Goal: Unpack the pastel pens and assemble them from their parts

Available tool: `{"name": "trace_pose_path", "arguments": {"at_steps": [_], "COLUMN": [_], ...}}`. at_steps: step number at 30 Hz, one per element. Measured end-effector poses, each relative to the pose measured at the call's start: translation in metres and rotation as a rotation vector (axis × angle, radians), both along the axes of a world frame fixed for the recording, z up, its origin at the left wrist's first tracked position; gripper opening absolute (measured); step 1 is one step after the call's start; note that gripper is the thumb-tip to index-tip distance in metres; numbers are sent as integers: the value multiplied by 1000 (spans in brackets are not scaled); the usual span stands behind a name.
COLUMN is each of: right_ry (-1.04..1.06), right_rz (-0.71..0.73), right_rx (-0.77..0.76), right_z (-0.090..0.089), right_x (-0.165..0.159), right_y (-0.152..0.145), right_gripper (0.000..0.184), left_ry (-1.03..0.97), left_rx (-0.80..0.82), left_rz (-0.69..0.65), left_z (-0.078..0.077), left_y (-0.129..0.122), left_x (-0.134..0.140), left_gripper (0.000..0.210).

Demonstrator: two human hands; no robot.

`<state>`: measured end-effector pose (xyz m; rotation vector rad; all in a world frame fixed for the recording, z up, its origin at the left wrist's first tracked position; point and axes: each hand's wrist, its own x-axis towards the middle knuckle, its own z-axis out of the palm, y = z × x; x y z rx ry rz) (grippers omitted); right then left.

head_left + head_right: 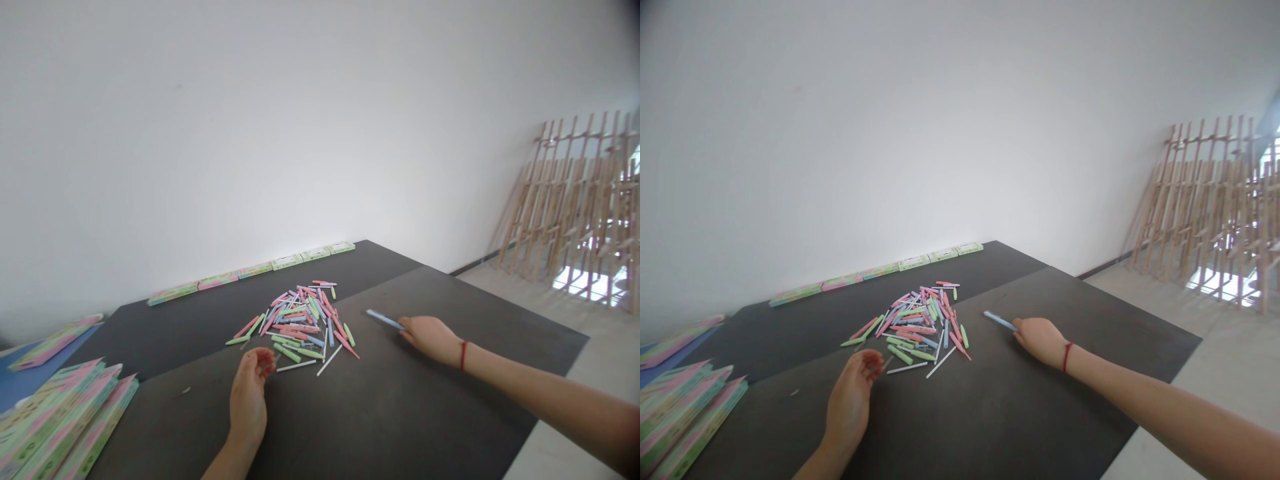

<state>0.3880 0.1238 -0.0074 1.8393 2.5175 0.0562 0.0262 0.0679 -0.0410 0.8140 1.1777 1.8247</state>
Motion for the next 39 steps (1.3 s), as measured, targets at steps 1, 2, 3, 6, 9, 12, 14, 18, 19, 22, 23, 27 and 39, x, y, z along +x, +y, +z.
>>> {"name": "trace_pose_path", "arguments": {"at_steps": [1,2,3,6,9,12,14,18,19,22,23,27,39], "right_ry": [-18,-35,-49,-77,-95,-100,-94,-49,-30,39,63,152,205], "right_rz": [-15,-27,-36,-54,-64,-49,-31,44,75,187,232,373,417], "right_rx": [4,10,17,42,73,106,130,171,177,173,163,140,179], "right_z": [-3,-5,-8,-12,-15,-15,-13,-5,-4,-1,-1,-1,-10], "right_x": [5,8,10,9,5,0,-6,-31,-41,-81,-95,-153,-223], "right_y": [0,0,0,-1,-1,-1,0,3,4,5,5,2,4], "right_gripper": [23,23,23,24,23,20,19,19,19,17,18,19,40], "left_ry": [6,10,15,27,36,36,34,30,30,32,31,30,130], "left_rx": [2,2,1,-7,-14,-18,-20,-25,-25,-26,-26,-25,-20], "left_rz": [4,7,11,18,21,28,31,35,33,33,37,57,44], "left_z": [-2,-3,-4,-5,-6,-8,-10,-14,-14,-15,-15,-13,-15], "left_y": [0,0,1,1,1,1,3,5,6,6,6,4,2], "left_x": [-1,-1,-2,-4,-5,-4,-4,-4,-4,-5,-5,-4,-3], "left_gripper": [20,21,21,22,23,24,26,29,29,27,27,26,20]}}
